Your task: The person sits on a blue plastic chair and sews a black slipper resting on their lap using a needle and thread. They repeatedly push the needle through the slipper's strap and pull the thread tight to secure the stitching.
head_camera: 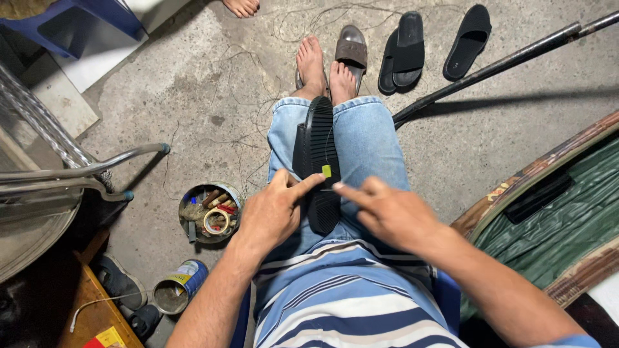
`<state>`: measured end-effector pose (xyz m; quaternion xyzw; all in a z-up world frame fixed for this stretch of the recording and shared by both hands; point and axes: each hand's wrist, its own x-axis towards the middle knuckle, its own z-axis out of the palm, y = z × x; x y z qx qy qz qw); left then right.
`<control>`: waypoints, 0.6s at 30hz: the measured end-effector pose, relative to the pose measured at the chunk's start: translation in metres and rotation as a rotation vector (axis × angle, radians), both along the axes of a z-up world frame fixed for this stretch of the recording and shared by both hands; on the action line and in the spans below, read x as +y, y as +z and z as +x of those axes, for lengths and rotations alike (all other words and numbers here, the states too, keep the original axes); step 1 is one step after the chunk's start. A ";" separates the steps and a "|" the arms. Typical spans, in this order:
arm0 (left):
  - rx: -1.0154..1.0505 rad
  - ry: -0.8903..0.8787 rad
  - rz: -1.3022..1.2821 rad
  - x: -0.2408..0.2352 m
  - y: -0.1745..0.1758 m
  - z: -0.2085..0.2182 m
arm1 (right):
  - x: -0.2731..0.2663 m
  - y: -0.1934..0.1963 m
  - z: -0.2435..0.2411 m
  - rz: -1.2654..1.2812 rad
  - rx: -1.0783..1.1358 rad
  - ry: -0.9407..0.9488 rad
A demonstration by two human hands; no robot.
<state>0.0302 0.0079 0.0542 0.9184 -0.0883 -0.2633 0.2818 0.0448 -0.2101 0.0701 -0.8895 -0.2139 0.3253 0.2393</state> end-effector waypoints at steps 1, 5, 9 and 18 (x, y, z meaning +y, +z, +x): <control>-0.025 0.016 0.007 0.001 0.001 0.001 | -0.005 0.015 0.004 -0.072 0.002 -0.028; -0.097 0.045 -0.062 -0.009 -0.010 0.000 | -0.008 -0.020 -0.012 -0.043 -0.097 -0.132; -0.179 0.132 -0.112 -0.012 -0.026 -0.011 | 0.000 -0.059 -0.026 0.241 -0.132 -0.342; -0.246 0.186 -0.141 -0.016 -0.034 -0.013 | 0.022 -0.069 -0.026 0.460 -0.146 -0.473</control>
